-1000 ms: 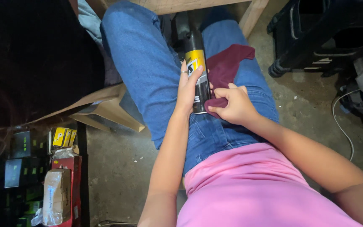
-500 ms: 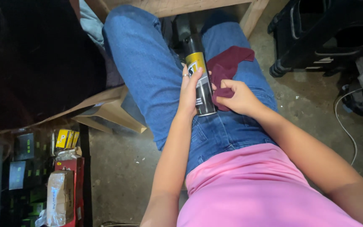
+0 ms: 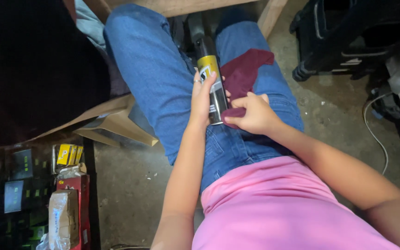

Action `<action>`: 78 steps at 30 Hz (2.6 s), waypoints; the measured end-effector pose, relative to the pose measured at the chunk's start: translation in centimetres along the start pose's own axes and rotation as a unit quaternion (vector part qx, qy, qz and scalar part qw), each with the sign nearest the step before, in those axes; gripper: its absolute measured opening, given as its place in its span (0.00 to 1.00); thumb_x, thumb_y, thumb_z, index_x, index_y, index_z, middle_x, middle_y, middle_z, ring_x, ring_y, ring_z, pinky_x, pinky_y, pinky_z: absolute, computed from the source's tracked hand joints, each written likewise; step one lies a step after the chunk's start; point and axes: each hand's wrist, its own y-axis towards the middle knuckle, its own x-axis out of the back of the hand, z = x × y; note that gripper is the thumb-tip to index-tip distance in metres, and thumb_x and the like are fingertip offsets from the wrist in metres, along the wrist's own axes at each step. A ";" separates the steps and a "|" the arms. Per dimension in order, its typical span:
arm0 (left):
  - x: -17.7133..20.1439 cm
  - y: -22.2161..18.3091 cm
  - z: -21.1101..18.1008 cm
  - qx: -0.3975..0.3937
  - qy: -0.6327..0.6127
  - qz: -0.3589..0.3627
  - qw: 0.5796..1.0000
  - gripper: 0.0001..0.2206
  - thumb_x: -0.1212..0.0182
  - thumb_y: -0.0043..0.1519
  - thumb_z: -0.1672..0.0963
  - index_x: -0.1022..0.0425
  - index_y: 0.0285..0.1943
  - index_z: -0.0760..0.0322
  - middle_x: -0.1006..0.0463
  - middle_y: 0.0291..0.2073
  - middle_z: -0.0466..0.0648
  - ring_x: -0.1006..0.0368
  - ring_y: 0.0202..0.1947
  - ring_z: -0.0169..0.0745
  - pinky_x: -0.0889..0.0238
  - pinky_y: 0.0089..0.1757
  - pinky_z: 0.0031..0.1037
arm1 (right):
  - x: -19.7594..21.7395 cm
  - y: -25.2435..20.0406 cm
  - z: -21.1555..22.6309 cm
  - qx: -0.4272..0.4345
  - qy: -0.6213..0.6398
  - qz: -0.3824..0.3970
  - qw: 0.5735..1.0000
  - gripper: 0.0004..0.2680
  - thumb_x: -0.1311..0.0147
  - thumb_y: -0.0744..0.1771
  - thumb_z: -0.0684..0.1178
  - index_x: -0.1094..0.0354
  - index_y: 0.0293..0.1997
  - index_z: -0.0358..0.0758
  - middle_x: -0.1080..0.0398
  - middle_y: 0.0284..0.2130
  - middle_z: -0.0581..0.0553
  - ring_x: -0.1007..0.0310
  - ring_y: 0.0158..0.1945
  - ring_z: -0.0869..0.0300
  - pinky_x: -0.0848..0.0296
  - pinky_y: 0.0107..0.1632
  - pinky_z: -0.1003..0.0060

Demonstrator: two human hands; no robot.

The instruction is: Clean and wipe a spray can of VS1 protector using a cloth.

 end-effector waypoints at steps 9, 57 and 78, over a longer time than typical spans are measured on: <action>0.0 0.1 0.0 -0.006 0.049 -0.028 0.998 0.34 0.32 0.60 0.53 0.46 0.75 0.58 0.21 0.44 0.66 0.20 0.26 0.54 0.21 0.25 0.40 | 0.6 -0.7 2.4 -0.017 -0.024 -0.025 0.999 0.13 0.33 0.59 0.63 0.33 0.26 0.52 0.42 0.21 0.50 0.32 0.40 0.54 0.45 0.51 0.61; -2.0 -1.0 -1.1 -0.075 0.255 -0.082 0.961 0.30 0.43 0.66 0.49 0.43 0.77 0.58 0.34 0.67 0.66 0.38 0.69 0.59 0.49 0.67 0.47 | -0.9 -0.4 2.5 0.033 -0.062 -0.092 0.993 0.15 0.37 0.60 0.68 0.33 0.24 0.51 0.36 0.22 0.42 0.28 0.37 0.46 0.38 0.48 0.58; 1.9 3.4 4.1 -0.126 0.138 -0.010 0.982 0.28 0.60 0.71 0.51 0.48 0.77 0.74 0.31 0.54 0.64 0.31 0.42 0.43 0.35 0.44 0.30 | 0.6 -1.1 1.2 0.058 -0.100 -0.009 0.993 0.19 0.33 0.59 0.58 0.24 0.43 0.31 0.25 0.32 0.32 0.28 0.30 0.44 0.28 0.37 0.57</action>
